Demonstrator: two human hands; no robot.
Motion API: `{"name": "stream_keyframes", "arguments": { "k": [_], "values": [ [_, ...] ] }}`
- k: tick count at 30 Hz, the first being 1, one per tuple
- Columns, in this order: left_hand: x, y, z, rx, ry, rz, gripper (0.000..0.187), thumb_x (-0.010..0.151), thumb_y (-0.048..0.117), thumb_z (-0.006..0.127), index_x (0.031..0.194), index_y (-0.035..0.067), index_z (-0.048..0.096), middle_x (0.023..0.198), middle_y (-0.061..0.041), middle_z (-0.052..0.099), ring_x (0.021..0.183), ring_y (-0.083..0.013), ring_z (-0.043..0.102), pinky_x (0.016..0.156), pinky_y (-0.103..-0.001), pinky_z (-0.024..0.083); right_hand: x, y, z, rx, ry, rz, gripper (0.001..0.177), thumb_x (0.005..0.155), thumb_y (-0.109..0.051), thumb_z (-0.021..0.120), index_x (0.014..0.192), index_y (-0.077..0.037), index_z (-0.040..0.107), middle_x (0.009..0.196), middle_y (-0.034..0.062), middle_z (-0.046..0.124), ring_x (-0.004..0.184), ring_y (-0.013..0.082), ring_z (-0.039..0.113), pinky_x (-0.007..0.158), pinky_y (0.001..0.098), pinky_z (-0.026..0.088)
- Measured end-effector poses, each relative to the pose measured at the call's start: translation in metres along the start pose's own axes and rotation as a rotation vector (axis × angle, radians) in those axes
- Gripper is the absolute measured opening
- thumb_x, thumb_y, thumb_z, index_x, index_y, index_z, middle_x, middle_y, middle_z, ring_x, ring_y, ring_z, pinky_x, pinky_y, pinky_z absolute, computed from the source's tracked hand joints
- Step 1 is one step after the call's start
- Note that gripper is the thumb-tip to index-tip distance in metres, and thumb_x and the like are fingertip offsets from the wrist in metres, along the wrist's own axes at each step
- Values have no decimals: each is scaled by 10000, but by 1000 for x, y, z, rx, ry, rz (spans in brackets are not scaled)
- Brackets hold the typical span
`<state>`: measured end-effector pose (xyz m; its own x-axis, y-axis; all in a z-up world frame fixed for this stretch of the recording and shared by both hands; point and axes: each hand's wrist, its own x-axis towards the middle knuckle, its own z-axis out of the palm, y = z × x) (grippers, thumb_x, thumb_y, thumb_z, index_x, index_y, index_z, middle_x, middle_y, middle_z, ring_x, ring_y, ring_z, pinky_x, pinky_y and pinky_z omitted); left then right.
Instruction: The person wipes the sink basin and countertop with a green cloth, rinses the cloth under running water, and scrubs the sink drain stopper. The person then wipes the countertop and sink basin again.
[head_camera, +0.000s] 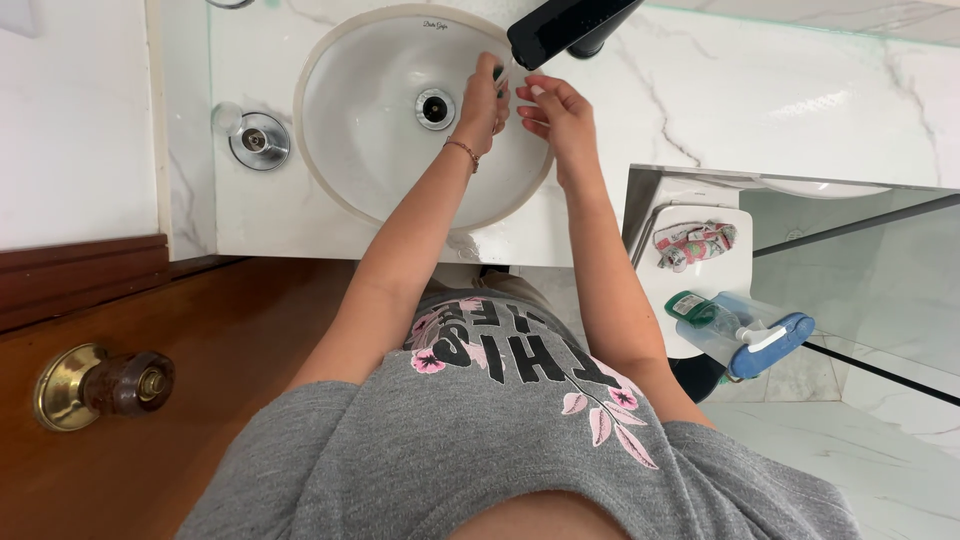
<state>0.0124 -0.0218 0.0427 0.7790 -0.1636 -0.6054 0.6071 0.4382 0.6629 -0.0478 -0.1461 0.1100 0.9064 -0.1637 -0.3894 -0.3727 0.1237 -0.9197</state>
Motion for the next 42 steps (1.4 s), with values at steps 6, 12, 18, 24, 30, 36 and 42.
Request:
{"name": "stream_keyframes", "arguments": {
  "k": [6, 12, 18, 24, 30, 36, 42],
  "values": [
    [21, -12, -11, -375, -58, 91, 387, 887, 433, 467, 644, 136, 412, 504, -4, 333, 424, -154, 338, 435, -319, 262, 13, 23, 18, 7, 0, 81, 584, 977, -438, 483, 1426, -78, 579, 1443, 157, 605, 1376, 321, 546, 1159, 450, 425],
    [-18, -9, -8, 252, -148, 496, 447, 991, 353, 493, 1376, 127, 519, 1333, -75, 589, 1179, -194, 561, 1054, -316, 402, 58, 56, 40, 741, -38, 351, 603, 993, -405, 498, 1421, 20, 515, 1353, 103, 564, 1146, 208, 588, 944, 354, 525],
    [8, -21, -60, 1558, -123, 585, 782, 1043, 366, 549, 1655, 144, 116, 1742, -48, 96, 1586, -351, -24, 1143, -774, -42, 56, 54, 41, 612, -333, 382, 365, 976, -221, 676, 1257, 12, 668, 1289, 153, 660, 1098, 183, 630, 938, 303, 541],
    [-8, 19, -95, 1347, -128, 318, 1298, 828, 540, 880, 1686, 174, -23, 1737, -167, -67, 1586, -360, -139, 1161, -731, -166, 63, 66, 44, 415, -305, 286, 333, 997, -109, 691, 1289, 44, 643, 1018, 188, 737, 726, 195, 735, 521, 214, 559],
    [-2, 7, -121, 1198, -141, 248, 1087, 939, 550, 781, 1687, 187, 80, 1719, -173, 163, 1590, -333, 50, 1204, -677, -37, 83, 79, 81, 138, -106, 200, 463, 1014, -380, 622, 732, -14, 653, 508, 30, 424, 393, 93, 363, 298, 179, 268],
    [-32, 16, -121, 1043, -207, 193, 926, 1018, 503, 670, 1667, 86, 158, 1687, -222, 240, 1581, -347, 148, 1275, -568, 63, 108, 102, 94, 107, 82, 175, 469, 987, -398, 547, 727, -29, 674, 529, 39, 382, 389, 135, 409, 303, 237, 312],
    [-51, 23, -121, 1064, -190, 196, 781, 1037, 433, 637, 1642, 96, 277, 1655, -223, 317, 1560, -357, 219, 1278, -503, 155, 90, 75, 88, 181, 109, 184, 503, 990, -426, 523, 601, -107, 500, 477, 5, 302, 344, 136, 309, 315, 249, 206]
  ]
}}
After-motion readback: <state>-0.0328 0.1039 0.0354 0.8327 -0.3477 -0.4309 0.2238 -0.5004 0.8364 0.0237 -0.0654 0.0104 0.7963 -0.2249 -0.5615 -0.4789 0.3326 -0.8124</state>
